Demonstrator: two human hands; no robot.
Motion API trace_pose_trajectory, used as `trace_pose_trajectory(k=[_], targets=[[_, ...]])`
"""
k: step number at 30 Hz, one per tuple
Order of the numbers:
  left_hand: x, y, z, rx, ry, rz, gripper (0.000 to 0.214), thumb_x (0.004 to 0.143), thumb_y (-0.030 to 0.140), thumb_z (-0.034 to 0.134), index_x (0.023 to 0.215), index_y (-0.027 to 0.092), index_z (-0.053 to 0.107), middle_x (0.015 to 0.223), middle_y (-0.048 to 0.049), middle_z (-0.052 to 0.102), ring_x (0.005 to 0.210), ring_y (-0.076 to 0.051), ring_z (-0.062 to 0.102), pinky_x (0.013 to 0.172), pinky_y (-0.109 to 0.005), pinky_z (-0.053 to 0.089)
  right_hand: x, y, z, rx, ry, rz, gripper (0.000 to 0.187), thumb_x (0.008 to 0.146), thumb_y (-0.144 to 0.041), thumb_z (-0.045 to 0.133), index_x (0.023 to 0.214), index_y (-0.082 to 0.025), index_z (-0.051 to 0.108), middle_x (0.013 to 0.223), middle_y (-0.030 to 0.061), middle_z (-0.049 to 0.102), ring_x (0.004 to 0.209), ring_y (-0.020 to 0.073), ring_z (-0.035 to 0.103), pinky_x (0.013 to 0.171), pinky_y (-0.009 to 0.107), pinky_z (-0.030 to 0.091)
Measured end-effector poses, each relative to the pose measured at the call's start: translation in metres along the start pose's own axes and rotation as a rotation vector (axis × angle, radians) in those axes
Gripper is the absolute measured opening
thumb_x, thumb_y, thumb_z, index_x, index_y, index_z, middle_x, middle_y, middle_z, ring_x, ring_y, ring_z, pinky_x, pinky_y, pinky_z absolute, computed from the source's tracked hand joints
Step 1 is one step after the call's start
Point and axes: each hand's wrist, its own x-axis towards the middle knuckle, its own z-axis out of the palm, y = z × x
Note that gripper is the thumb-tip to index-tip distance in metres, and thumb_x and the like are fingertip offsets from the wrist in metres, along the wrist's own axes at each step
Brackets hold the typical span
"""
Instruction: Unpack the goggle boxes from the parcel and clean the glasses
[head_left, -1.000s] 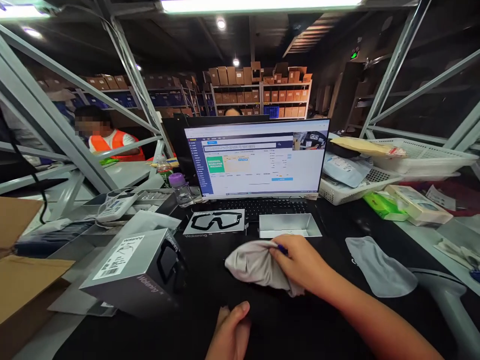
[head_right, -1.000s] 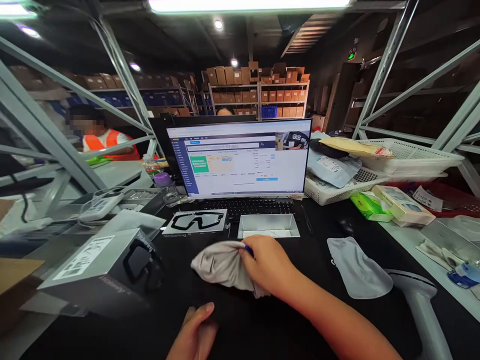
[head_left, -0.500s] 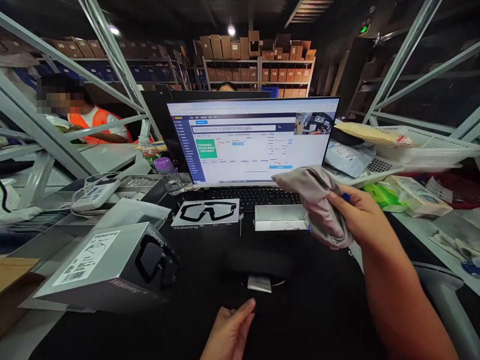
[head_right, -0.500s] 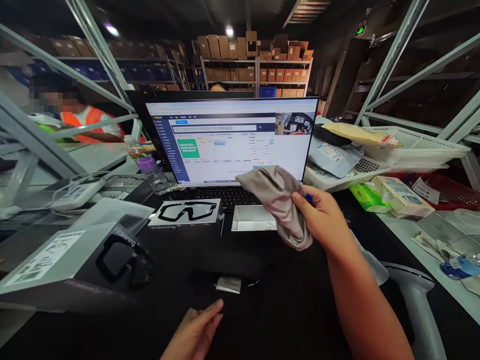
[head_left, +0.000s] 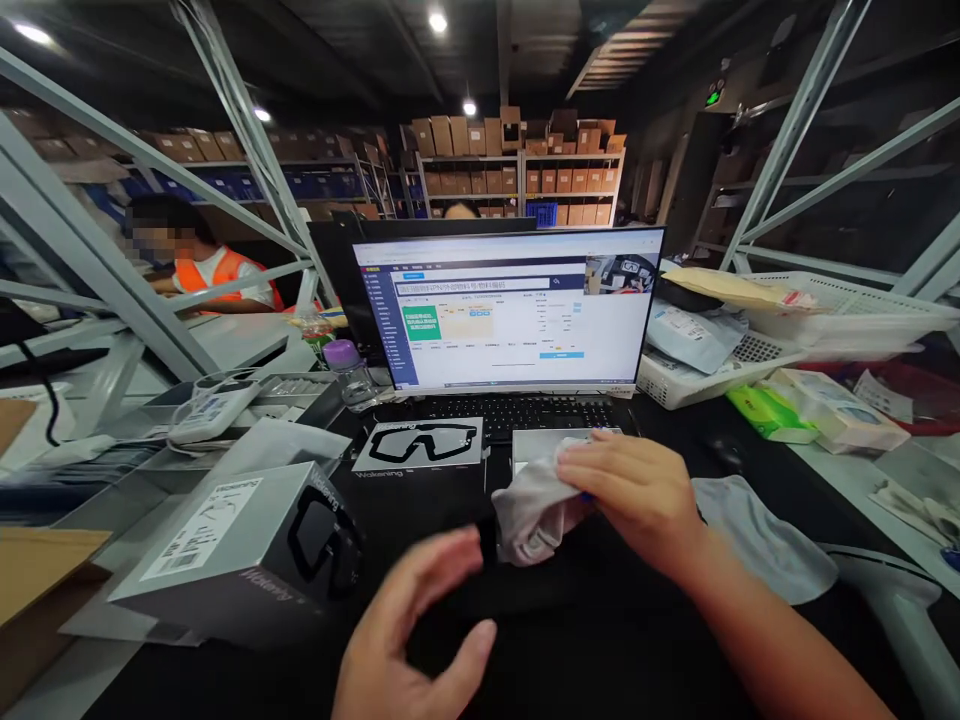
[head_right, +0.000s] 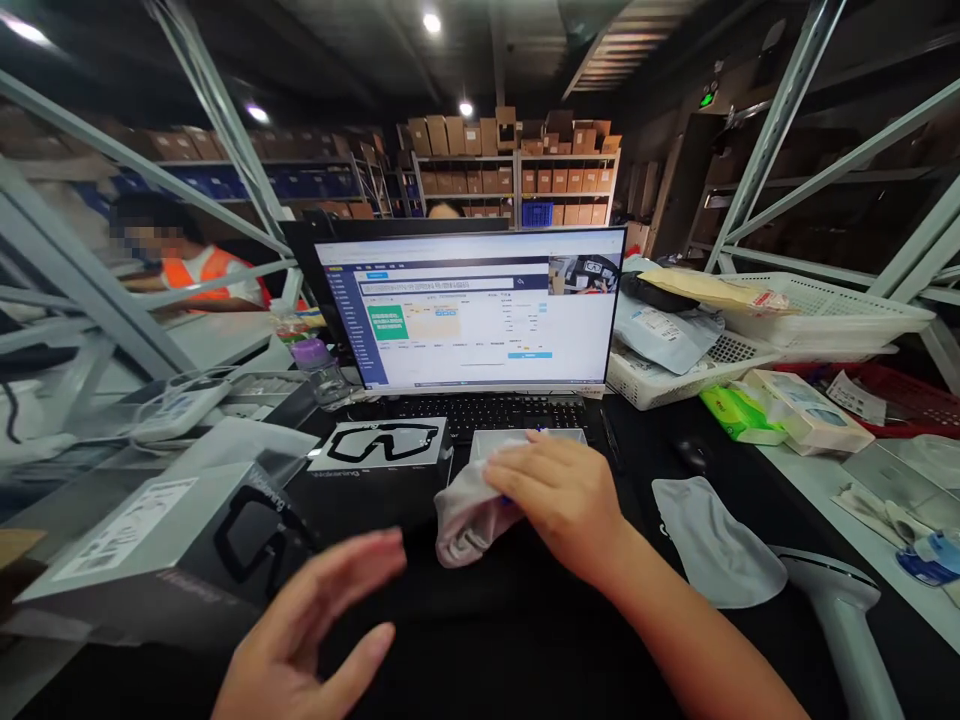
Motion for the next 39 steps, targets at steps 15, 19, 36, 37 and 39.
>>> trace_pose_trajectory(k=[15, 19, 36, 37, 39], targets=[[0.089, 0.018, 0.031, 0.083, 0.026, 0.341, 0.042, 0.065, 0.026, 0.079, 0.105, 0.022, 0.069, 0.102, -0.0067, 0.072, 0.09, -0.029, 0.067, 0.08, -0.033, 0.054, 0.005, -0.006, -0.036, 0.249, 0.236, 0.2, 0.022, 0.094, -0.026, 0.067, 0.116, -0.027, 0.066, 0.115, 0.007, 0.072, 0.111, 0.0233, 0.066, 0.1, 0.041, 0.053], [0.087, 0.016, 0.036, -0.131, 0.099, 0.283, 0.046, 0.061, 0.033, 0.084, 0.103, 0.022, 0.068, 0.099, -0.0052, 0.071, 0.086, -0.026, 0.066, 0.074, -0.029, 0.054, 0.005, -0.008, -0.035, 0.18, 0.2, 0.312, 0.012, 0.094, -0.018, 0.062, 0.096, -0.025, 0.071, 0.085, 0.0017, 0.073, 0.078, 0.0165, 0.068, 0.07, 0.028, 0.054], [0.075, -0.035, 0.052, 0.167, 0.126, 0.837, 0.017, 0.093, 0.032, 0.065, 0.102, 0.035, 0.079, 0.101, -0.0093, 0.079, 0.103, -0.028, 0.072, 0.115, -0.052, 0.039, 0.002, -0.008, 0.008, 0.481, -0.184, 0.595, 0.091, 0.052, -0.026, 0.095, 0.134, -0.024, 0.056, 0.116, 0.0065, 0.069, 0.103, 0.0268, 0.066, 0.093, 0.039, 0.051], [0.076, -0.03, 0.051, 0.191, 0.067, 0.81, 0.02, 0.084, 0.036, 0.076, 0.104, 0.033, 0.079, 0.103, -0.011, 0.079, 0.104, -0.031, 0.072, 0.113, -0.052, 0.041, 0.004, -0.006, 0.009, 0.453, -0.143, 0.56, 0.079, 0.052, -0.022, 0.094, 0.124, -0.024, 0.062, 0.11, 0.0046, 0.07, 0.098, 0.0247, 0.067, 0.088, 0.036, 0.052], [0.08, -0.019, 0.042, 0.275, -0.042, 0.782, 0.055, 0.058, 0.044, 0.094, 0.11, 0.031, 0.079, 0.111, -0.0144, 0.077, 0.108, -0.039, 0.069, 0.111, -0.055, 0.043, 0.005, -0.004, 0.01, 0.383, -0.048, 0.479, 0.051, 0.059, -0.019, 0.09, 0.104, -0.023, 0.067, 0.1, 0.0027, 0.071, 0.09, 0.0217, 0.067, 0.082, 0.033, 0.052]])
